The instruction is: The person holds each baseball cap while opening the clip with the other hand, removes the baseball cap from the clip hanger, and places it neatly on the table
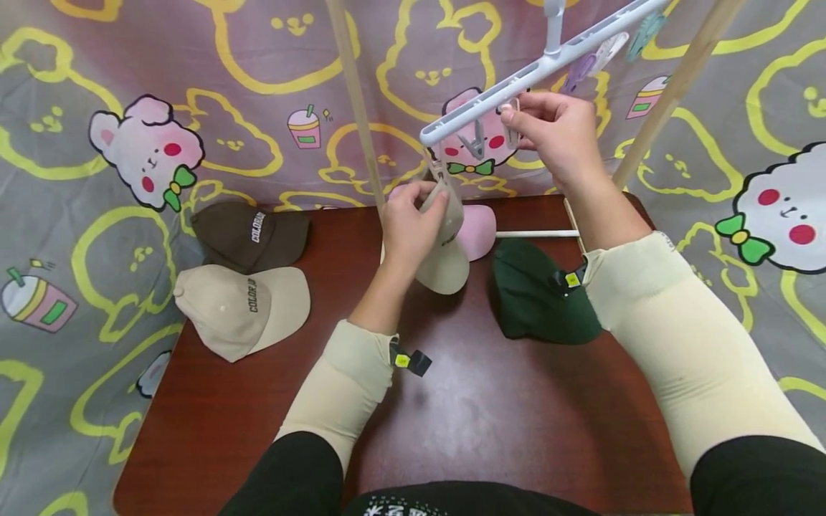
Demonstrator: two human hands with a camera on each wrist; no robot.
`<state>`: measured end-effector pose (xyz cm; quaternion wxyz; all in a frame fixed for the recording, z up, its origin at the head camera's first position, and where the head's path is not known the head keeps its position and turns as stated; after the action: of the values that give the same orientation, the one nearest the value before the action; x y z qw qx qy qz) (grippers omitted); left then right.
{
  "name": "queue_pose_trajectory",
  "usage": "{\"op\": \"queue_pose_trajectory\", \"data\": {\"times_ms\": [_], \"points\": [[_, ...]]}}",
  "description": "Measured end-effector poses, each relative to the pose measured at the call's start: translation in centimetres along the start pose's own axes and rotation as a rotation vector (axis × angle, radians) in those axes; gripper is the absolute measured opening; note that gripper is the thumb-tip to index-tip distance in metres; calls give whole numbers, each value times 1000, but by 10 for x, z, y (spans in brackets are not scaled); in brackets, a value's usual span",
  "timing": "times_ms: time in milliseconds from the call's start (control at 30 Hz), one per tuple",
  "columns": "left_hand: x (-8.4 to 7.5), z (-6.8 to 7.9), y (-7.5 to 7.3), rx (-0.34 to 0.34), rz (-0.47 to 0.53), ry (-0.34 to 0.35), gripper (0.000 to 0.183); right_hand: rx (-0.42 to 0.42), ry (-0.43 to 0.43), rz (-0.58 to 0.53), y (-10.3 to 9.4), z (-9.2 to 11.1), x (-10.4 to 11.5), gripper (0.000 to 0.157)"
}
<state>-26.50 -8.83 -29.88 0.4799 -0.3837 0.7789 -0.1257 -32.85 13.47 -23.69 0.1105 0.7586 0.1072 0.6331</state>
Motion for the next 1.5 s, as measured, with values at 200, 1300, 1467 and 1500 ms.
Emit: {"op": "queue_pose_trajectory", "data": {"times_ms": [200,1300,1467,1500], "points": [[-6,-2,-5,-1,49,18,15,-111,-288,203,4,17,15,33],[-24,5,-10,-57,-37,82,23,142,-837,852,103,58,-2,37],[-20,4,-6,5,36,59,20,141,-846,828,102,58,-2,39],[-19,4,-6,22,54,53,20,143,-846,821,102,58,-2,39]]}}
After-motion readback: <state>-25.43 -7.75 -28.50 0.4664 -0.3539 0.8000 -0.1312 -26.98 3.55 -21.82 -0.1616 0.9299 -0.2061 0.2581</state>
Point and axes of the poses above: each hand's wrist, its own z-axis away from the middle knuckle, its own y-axis out of the palm, x = y × z, the point moved 7 cm from there along -z, towards the middle knuckle, and after that the axes turned 14 degrees about -z, right-handed, at the moved point
